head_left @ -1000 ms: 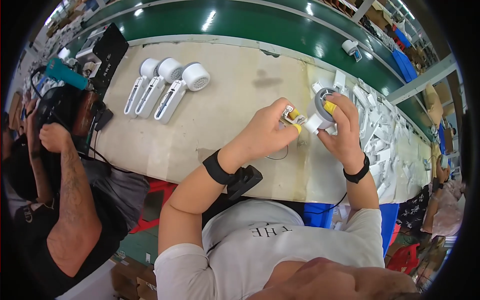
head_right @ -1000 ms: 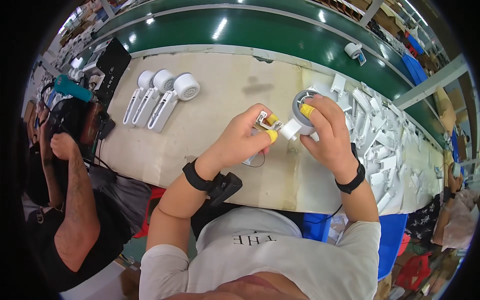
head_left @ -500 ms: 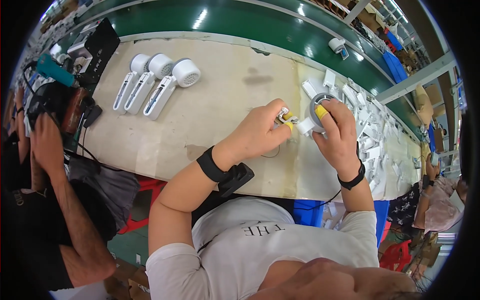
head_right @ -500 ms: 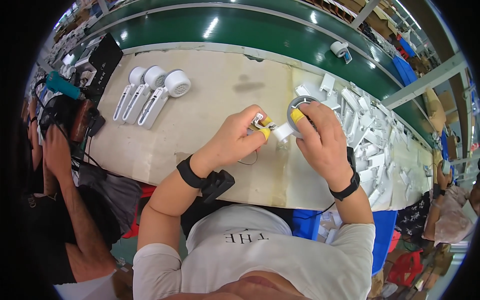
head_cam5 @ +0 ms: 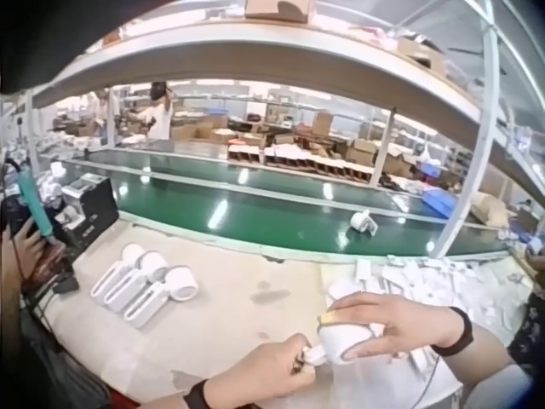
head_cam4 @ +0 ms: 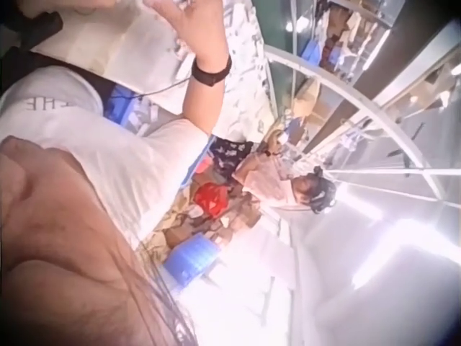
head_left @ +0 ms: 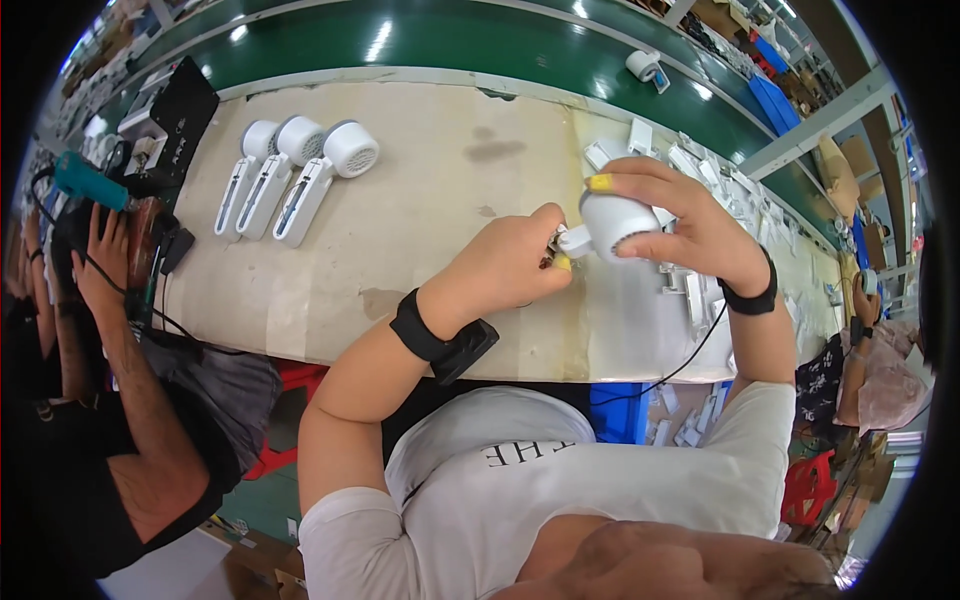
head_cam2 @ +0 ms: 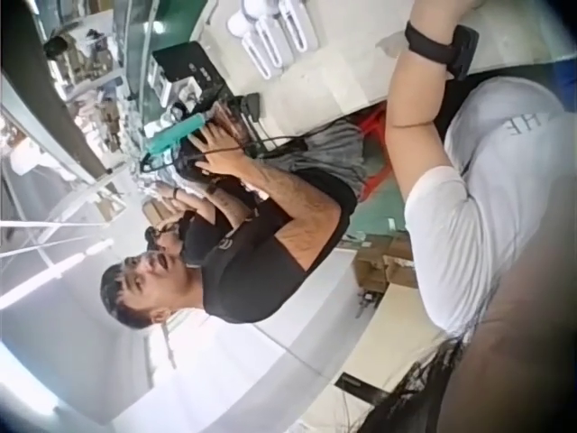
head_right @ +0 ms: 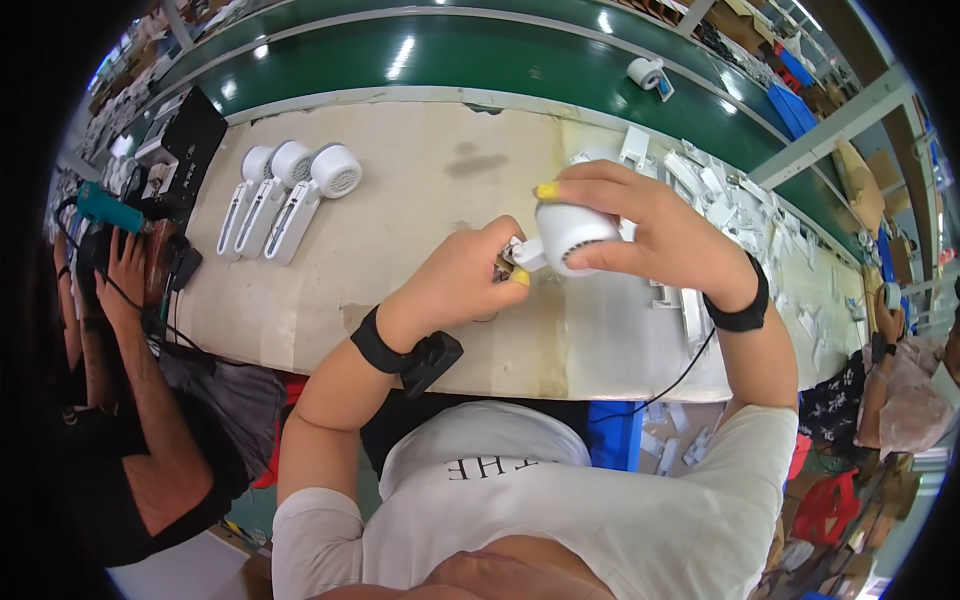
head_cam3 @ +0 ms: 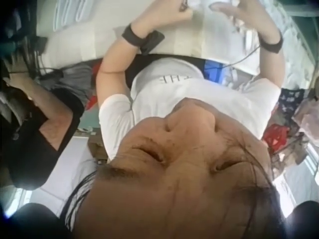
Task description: Assembling the plastic housing and internal components of small handheld portable fans on a production line.
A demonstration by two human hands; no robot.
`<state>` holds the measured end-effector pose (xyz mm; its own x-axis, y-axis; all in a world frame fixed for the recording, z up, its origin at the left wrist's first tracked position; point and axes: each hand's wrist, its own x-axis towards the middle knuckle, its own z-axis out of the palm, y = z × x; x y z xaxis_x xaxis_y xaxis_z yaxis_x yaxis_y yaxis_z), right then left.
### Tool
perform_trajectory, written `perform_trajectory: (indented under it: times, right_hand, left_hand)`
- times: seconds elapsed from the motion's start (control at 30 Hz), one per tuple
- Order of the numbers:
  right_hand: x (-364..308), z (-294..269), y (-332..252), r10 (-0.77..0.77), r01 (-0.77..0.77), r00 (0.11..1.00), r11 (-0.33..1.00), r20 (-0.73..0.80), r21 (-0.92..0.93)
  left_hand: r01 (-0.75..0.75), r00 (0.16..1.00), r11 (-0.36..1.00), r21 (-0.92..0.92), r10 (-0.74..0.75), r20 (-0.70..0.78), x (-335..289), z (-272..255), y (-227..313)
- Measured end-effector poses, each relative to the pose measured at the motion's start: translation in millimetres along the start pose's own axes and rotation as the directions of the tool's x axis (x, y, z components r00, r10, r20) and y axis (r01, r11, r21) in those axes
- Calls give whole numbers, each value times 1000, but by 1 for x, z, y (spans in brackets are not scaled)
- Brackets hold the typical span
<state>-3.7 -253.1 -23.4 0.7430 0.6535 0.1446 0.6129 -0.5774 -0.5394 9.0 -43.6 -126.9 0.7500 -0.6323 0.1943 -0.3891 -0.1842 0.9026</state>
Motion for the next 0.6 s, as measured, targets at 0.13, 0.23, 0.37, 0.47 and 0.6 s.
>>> perform_trajectory:
  times: [0.13,0.23,0.37,0.47,0.6]
  right_hand:
    - [8,-1,0,32,-32,998,999,61,4]
    - [9,-2,3,6,-4,997,1000,73,-19]
    - [11,2,16,46,-42,998,994,-42,102]
    - [0,-13,39,254,-199,962,902,-100,382]
    - [-49,-3,87,206,-165,978,850,28,-500]
  left_hand:
    - [-16,1000,997,82,16,2,1,1,0]
    - [15,1000,1000,-10,-14,25,1,-1,1]
    - [127,990,906,-403,-93,103,0,0,6]
    - [7,999,602,-799,-36,-19,-2,-1,1]
    - [-177,970,638,-750,-18,-244,10,-19,-11]
